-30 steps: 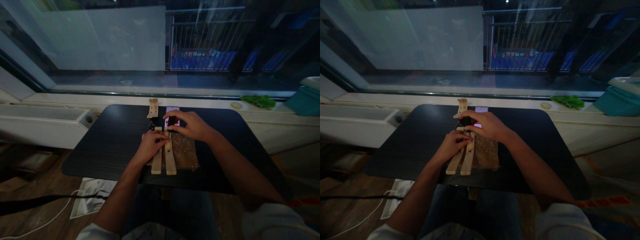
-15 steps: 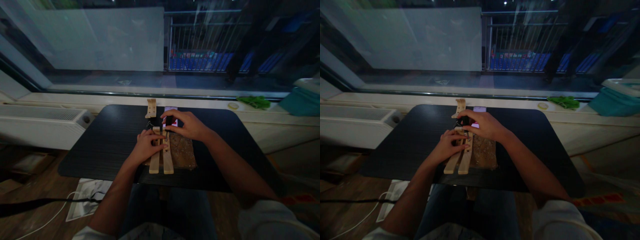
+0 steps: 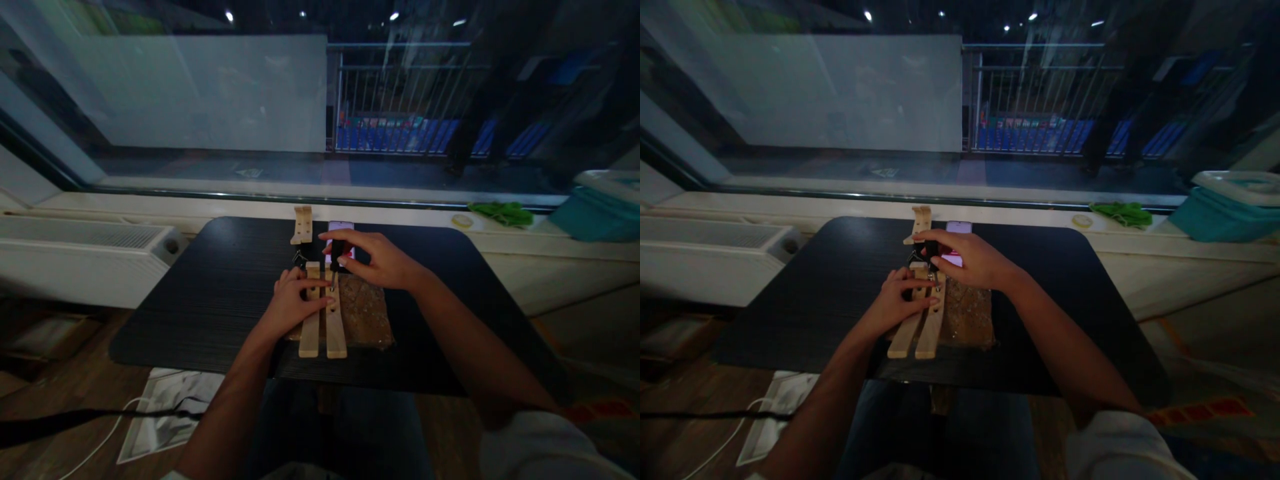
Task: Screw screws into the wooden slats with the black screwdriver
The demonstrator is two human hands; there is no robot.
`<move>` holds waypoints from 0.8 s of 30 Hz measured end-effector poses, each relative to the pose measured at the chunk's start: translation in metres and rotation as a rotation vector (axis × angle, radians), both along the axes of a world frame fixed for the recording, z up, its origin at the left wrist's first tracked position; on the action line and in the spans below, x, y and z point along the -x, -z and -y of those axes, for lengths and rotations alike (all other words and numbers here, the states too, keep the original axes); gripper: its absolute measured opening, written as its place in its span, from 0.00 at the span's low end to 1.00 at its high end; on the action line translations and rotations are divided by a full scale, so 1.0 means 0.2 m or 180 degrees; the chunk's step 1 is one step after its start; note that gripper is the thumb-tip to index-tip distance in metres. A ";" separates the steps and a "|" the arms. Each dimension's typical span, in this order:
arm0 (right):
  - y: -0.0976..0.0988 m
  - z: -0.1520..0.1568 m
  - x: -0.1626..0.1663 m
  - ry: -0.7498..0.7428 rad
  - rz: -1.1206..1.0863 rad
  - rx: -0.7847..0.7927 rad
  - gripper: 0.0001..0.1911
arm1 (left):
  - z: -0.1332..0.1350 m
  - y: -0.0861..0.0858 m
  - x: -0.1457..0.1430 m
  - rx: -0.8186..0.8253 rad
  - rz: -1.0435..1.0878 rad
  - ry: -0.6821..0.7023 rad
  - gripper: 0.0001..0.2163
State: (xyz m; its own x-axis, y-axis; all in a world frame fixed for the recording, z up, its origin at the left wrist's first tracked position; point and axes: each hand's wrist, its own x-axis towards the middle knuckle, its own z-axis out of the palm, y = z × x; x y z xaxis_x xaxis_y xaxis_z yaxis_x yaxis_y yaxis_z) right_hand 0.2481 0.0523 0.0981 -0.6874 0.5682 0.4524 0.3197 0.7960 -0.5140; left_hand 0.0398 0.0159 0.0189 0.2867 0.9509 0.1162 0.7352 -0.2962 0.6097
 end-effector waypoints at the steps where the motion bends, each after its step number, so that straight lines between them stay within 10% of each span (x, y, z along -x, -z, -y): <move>1: 0.00 0.00 -0.01 -0.0022 -0.0018 0.0008 0.22 | 0.00 0.00 0.00 -0.0005 0.0008 -0.0008 0.13; 24: 0.03 -0.01 0.02 0.0289 -0.0298 0.0324 0.15 | 0.00 0.01 0.00 -0.0005 0.0055 0.0004 0.14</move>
State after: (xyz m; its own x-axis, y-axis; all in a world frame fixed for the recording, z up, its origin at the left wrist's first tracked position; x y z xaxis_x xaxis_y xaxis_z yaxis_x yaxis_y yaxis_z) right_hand 0.2451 0.0539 0.0926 -0.5885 0.6723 0.4490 0.3349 0.7082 -0.6215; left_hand 0.0400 0.0156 0.0167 0.2858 0.9504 0.1226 0.7242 -0.2980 0.6218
